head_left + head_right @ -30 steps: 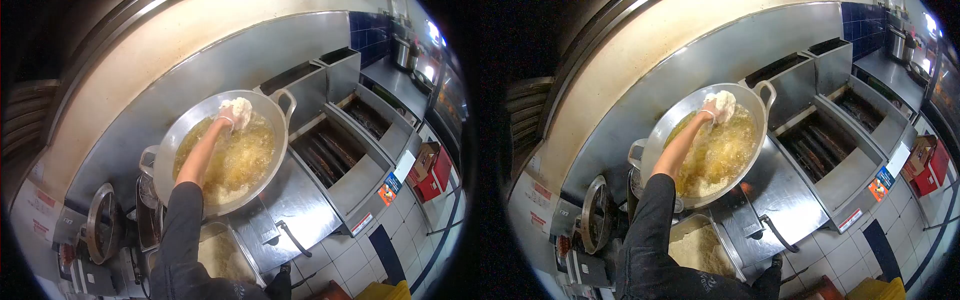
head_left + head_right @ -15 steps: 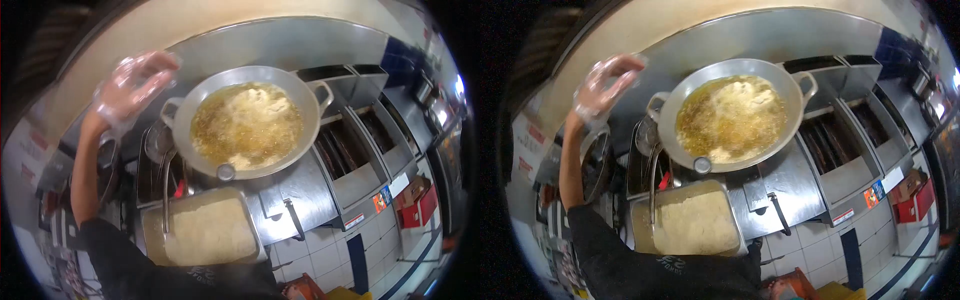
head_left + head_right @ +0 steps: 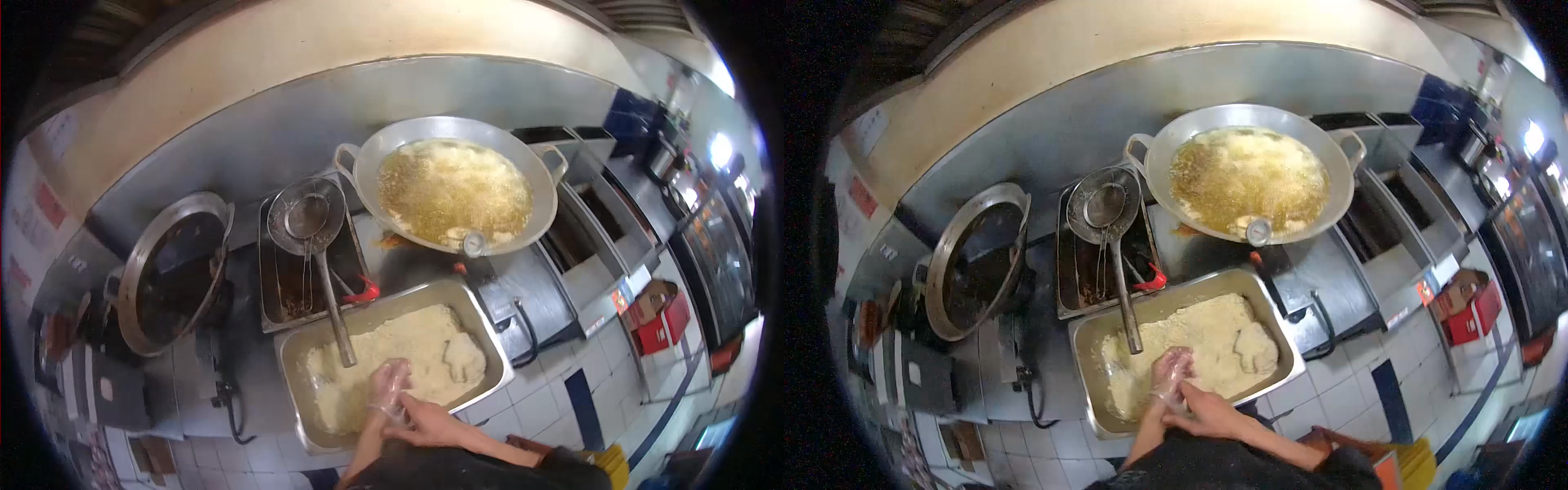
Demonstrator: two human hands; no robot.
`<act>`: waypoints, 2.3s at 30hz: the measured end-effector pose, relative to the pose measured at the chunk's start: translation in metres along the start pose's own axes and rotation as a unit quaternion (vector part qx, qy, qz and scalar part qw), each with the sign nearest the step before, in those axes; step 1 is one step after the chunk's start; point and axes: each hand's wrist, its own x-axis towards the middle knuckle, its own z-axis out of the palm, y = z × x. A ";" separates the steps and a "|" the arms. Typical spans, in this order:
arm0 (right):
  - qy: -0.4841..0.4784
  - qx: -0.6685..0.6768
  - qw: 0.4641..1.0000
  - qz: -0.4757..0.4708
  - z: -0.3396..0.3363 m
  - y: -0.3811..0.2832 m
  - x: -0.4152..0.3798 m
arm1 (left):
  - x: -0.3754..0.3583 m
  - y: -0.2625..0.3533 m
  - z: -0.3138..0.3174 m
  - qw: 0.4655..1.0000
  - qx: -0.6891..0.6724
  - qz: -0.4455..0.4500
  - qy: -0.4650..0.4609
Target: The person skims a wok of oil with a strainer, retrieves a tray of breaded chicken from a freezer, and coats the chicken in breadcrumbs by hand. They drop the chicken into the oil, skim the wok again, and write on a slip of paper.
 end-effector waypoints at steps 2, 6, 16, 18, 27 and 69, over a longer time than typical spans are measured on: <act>0.009 0.017 1.000 0.008 0.042 0.032 0.018 | 0.004 -0.032 -0.018 0.962 -0.268 -0.057 0.025; 0.100 0.006 0.995 -0.024 0.054 0.060 0.048 | 0.004 -0.095 -0.041 0.995 -0.078 -0.047 0.042; 0.331 -0.146 0.922 0.139 0.022 0.166 0.120 | -0.058 -0.008 -0.099 0.989 0.091 0.032 -0.115; 0.325 -0.118 0.924 0.164 0.011 0.176 0.127 | -0.061 -0.023 -0.134 0.999 -0.028 -0.037 -0.017; 0.000 0.185 0.979 0.082 -0.048 0.133 0.033 | -0.059 -0.006 -0.017 0.980 0.176 0.092 0.032; 0.699 0.288 0.595 0.273 -0.640 0.619 -0.341 | 0.238 -0.119 0.783 0.742 0.504 0.294 -0.329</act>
